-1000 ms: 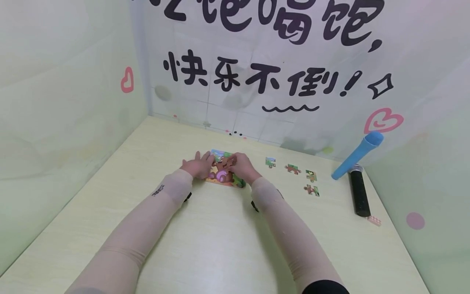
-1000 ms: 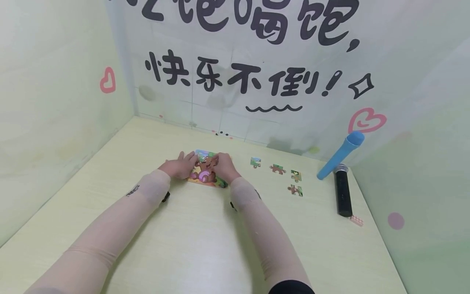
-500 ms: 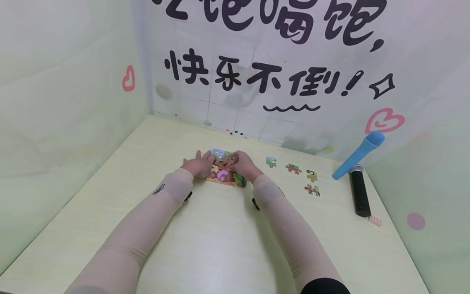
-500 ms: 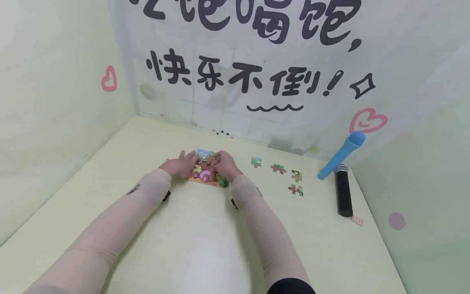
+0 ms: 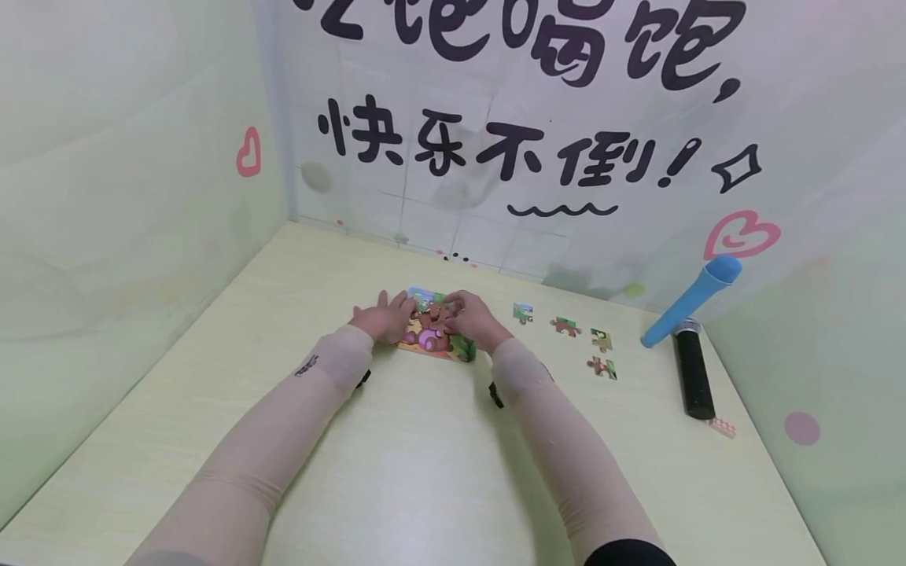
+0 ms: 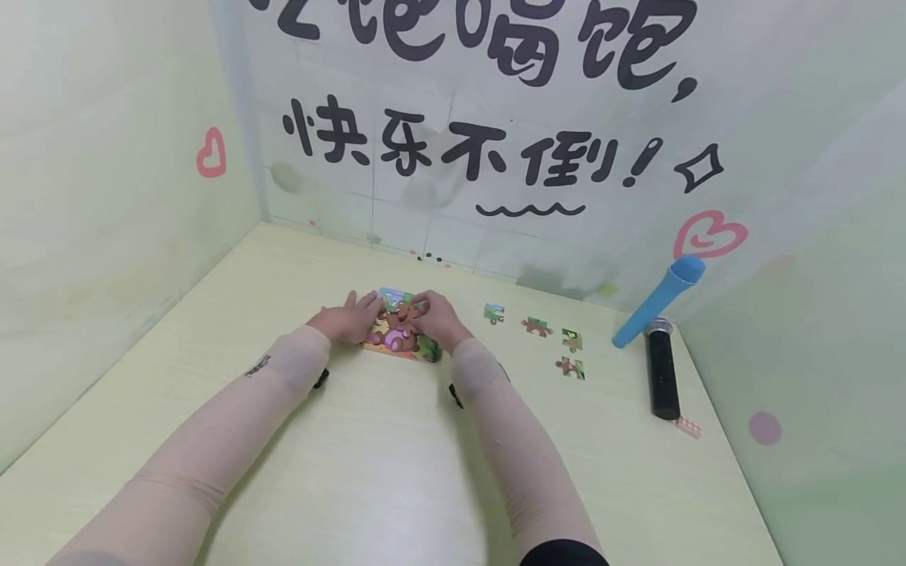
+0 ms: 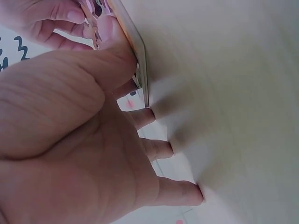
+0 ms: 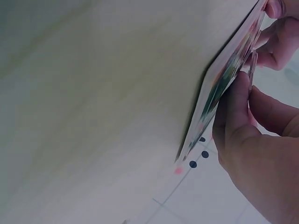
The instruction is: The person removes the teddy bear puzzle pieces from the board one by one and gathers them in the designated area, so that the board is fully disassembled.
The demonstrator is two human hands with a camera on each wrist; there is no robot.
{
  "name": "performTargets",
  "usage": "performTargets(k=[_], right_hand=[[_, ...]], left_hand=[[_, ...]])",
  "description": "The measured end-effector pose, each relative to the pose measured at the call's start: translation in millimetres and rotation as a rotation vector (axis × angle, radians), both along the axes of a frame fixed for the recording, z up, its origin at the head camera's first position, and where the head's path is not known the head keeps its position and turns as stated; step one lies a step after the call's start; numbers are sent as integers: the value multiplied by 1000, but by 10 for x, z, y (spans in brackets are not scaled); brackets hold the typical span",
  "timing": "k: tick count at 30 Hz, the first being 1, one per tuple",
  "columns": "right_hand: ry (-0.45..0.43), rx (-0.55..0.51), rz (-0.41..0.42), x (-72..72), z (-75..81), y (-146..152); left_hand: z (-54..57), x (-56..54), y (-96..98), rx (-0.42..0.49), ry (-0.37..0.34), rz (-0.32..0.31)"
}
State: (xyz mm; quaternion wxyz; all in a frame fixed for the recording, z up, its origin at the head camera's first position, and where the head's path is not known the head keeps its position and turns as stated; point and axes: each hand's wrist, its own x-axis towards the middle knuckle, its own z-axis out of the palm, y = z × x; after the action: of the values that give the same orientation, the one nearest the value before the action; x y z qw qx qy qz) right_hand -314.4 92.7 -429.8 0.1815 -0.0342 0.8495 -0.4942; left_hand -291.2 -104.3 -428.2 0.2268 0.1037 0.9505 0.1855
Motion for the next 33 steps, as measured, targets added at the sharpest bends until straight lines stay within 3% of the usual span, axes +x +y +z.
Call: performTargets(k=[20,33], right_hand=[[-15,-68,-76,-40,95,502],[-24,-43,-124,-1,137,997]], left_hand=[[12,22,-5,1,-7,10],[5,2,13,3,-4,2]])
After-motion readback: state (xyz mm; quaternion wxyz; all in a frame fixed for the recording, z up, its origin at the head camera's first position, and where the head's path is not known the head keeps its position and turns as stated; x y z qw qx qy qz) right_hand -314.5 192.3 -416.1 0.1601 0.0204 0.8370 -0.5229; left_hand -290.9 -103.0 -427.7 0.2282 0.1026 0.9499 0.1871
